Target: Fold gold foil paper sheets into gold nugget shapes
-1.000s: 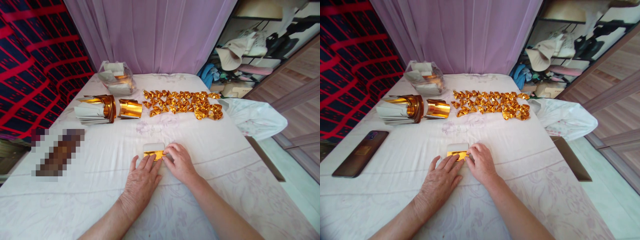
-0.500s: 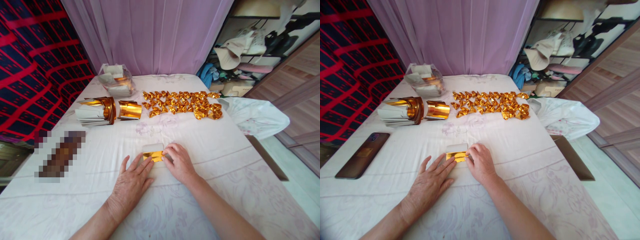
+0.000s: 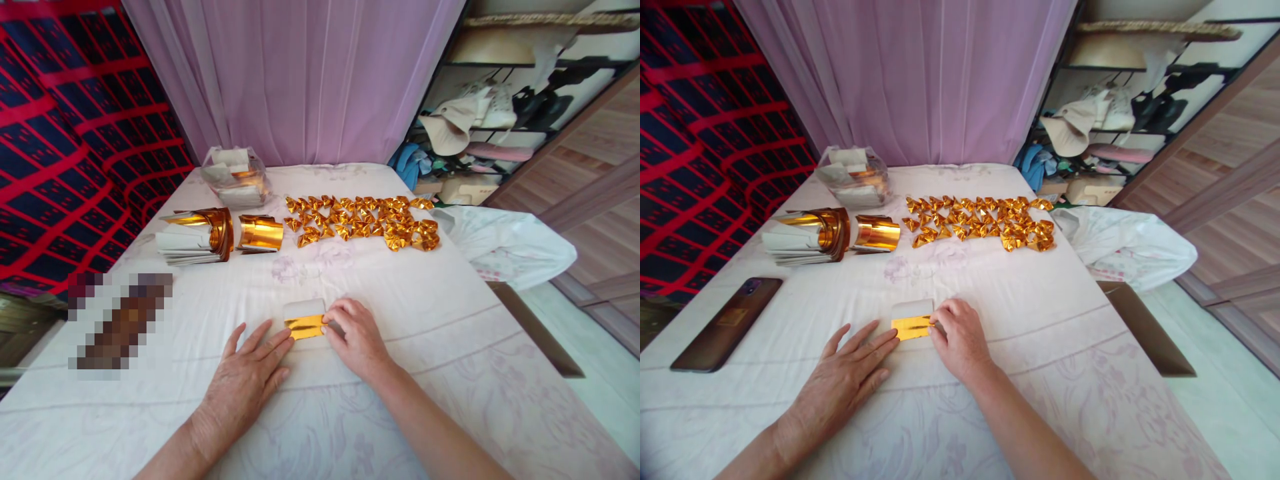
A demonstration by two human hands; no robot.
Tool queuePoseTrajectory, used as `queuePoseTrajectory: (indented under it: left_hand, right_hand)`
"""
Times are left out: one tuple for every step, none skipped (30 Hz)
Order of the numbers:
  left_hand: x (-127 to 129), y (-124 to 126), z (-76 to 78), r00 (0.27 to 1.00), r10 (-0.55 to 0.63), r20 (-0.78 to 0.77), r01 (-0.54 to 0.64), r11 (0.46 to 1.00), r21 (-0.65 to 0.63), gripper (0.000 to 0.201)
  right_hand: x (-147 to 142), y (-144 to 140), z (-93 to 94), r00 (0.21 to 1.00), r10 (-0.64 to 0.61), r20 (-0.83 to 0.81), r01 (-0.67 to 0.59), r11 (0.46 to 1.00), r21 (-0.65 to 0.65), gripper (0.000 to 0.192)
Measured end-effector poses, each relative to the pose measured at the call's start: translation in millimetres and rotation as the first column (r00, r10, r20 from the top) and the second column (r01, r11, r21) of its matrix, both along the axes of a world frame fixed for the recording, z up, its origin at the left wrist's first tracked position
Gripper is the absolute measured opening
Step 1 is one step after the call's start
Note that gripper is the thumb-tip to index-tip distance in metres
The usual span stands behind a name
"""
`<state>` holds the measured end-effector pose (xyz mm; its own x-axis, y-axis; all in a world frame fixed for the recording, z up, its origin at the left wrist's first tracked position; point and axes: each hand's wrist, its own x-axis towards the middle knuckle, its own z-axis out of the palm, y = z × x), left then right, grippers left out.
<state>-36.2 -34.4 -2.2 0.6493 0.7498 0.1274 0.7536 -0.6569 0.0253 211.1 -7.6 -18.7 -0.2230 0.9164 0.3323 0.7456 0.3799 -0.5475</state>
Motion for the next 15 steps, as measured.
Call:
queuePoseTrajectory:
  left_hand:
    - [-2,2,0.6,1.000,-0.011,-0.004,0.011,1.000,-0.006,0.040]
    - [-4,3,1.2,1.000,-0.022,-0.003,0.022,1.000,-0.013,0.040]
    - [-5,5,1.6,1.000,-0.028,0.007,0.028,0.999,-0.019,0.039]
    - [-6,6,1.8,0.999,-0.034,0.024,0.034,0.999,-0.023,0.037]
    - [-7,7,1.8,0.998,-0.038,0.047,0.039,0.999,-0.024,0.036]
    - [-8,9,1.6,0.997,-0.037,0.074,0.038,0.999,-0.020,0.035]
    - [-10,10,1.2,0.994,-0.036,0.102,0.037,0.999,-0.012,0.033]
    - [-12,12,0.7,0.991,-0.035,0.127,0.036,0.999,-0.001,0.032]
    - [-14,14,0.1,0.989,-0.044,0.144,0.043,0.999,0.012,0.030]
    - [-16,16,-0.5,0.986,-0.064,0.153,0.060,0.998,0.027,0.029]
    - [-19,18,-1.1,0.984,-0.091,0.154,0.086,0.995,0.041,0.028]
    - [-20,20,-1.9,0.979,-0.135,0.150,0.128,0.990,0.058,0.027]
    - [-21,22,-2.7,0.976,-0.160,0.148,0.151,0.986,0.071,0.026]
    - [-22,23,-3.8,0.974,-0.170,0.149,0.159,0.984,0.080,0.026]
    - [-22,23,-5.1,0.974,-0.167,0.151,0.155,0.984,0.086,0.025]
  right_hand:
    - [0,0,-0.5,1.000,0.004,-0.006,-0.004,1.000,0.006,0.012]
    - [0,0,-1.1,1.000,0.007,-0.013,-0.007,1.000,0.013,0.012]
    - [0,0,-1.7,1.000,0.008,-0.019,-0.008,1.000,0.019,0.012]
    - [0,0,-2.3,1.000,0.009,-0.025,-0.008,1.000,0.024,0.012]
    - [0,1,-3.0,0.999,0.009,-0.031,-0.008,1.000,0.027,0.013]
    - [0,1,-3.8,0.999,0.009,-0.037,-0.008,1.000,0.028,0.013]
    - [0,1,-4.9,0.999,0.009,-0.040,-0.008,1.000,0.028,0.014]
    - [1,1,-6.1,0.999,0.012,-0.044,-0.011,1.000,0.028,0.014]
    - [1,1,-7.5,0.999,0.016,-0.048,-0.015,0.999,0.031,0.014]
    - [1,2,-8.9,0.998,0.020,-0.052,-0.018,0.999,0.036,0.014]
    - [2,2,-10.4,0.998,0.025,-0.057,-0.022,0.999,0.044,0.014]
    - [2,3,-11.8,0.998,0.028,-0.060,-0.025,0.998,0.053,0.014]
    - [2,3,-12.9,0.998,0.030,-0.061,-0.026,0.998,0.061,0.014]
    - [2,4,-13.9,0.998,0.031,-0.059,-0.026,0.997,0.071,0.014]
    - [3,4,-14.5,0.998,0.031,-0.056,-0.026,0.996,0.081,0.014]
